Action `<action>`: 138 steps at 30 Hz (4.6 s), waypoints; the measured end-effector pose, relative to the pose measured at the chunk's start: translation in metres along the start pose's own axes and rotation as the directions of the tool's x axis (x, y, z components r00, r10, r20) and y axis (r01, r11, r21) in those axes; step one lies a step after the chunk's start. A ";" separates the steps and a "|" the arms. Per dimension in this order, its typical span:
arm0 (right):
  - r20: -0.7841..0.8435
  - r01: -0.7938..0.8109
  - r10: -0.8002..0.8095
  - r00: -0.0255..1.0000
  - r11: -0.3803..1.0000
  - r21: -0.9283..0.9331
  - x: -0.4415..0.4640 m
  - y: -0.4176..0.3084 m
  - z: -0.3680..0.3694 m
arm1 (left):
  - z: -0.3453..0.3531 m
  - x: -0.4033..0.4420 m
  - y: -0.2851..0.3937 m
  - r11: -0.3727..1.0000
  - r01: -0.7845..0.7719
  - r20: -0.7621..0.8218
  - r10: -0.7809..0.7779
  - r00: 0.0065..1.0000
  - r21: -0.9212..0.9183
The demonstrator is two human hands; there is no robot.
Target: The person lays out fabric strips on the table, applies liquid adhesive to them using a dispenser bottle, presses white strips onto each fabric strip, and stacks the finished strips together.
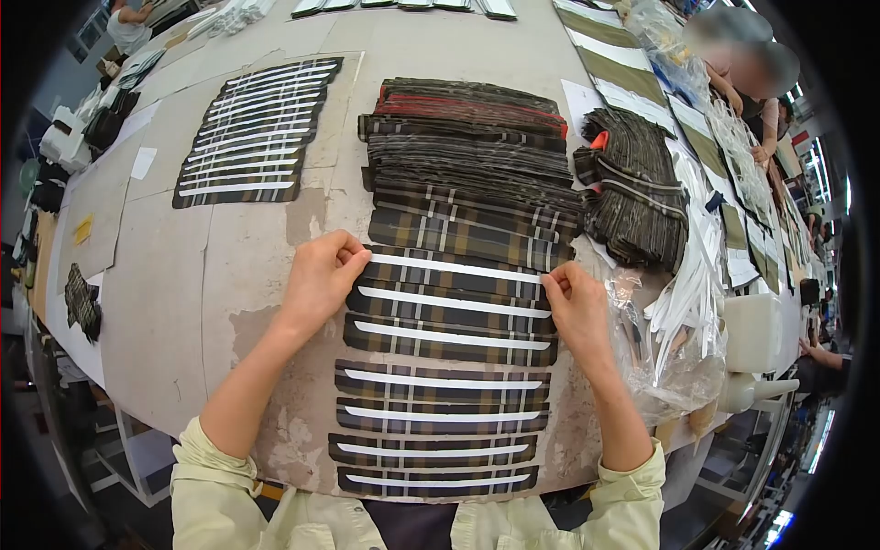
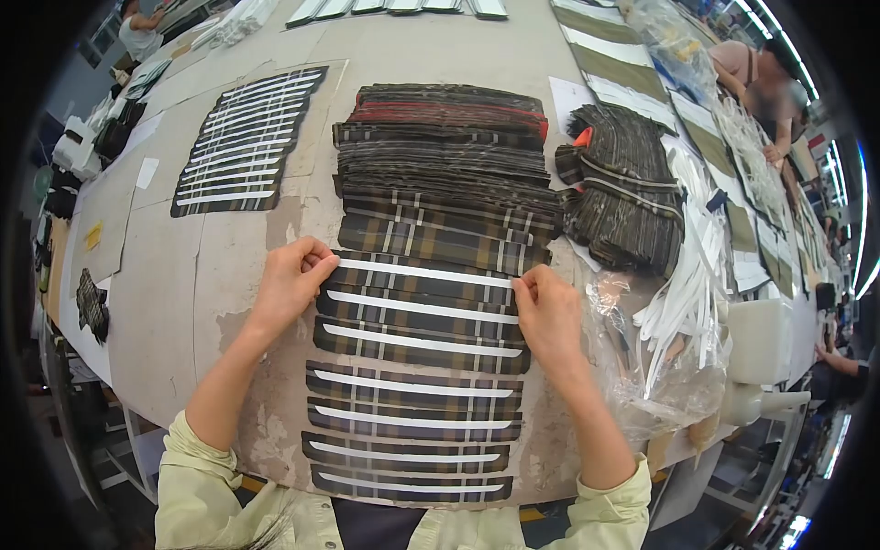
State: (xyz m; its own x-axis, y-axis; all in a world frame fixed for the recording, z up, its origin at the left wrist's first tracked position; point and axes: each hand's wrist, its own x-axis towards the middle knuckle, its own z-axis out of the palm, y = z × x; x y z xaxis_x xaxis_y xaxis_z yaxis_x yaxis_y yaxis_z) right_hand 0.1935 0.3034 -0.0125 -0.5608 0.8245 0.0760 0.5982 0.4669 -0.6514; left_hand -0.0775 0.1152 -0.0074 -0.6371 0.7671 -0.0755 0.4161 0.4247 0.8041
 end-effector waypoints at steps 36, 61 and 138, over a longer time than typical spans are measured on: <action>0.062 0.027 -0.018 0.998 0.988 -0.154 0.007 0.000 -0.004 | 0.002 0.003 -0.009 0.999 -0.037 0.008 0.037 0.999 -0.004; -0.236 0.386 -0.486 0.841 0.847 -0.366 -0.005 -0.011 -0.015 | 0.008 -0.014 -0.009 0.844 -0.368 -0.344 0.504 0.792 0.390; 0.145 -0.282 0.242 0.959 0.837 0.468 0.010 -0.003 -0.028 | 0.012 0.025 -0.001 0.935 0.014 0.040 0.000 0.999 -0.354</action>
State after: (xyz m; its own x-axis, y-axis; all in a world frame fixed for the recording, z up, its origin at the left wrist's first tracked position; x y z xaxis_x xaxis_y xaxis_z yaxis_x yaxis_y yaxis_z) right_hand 0.2021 0.3191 0.0114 -0.4764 0.8574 -0.1947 0.3914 0.0086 -0.9202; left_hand -0.0862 0.1395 -0.0173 -0.6107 0.7856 -0.0993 0.1502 0.2379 0.9596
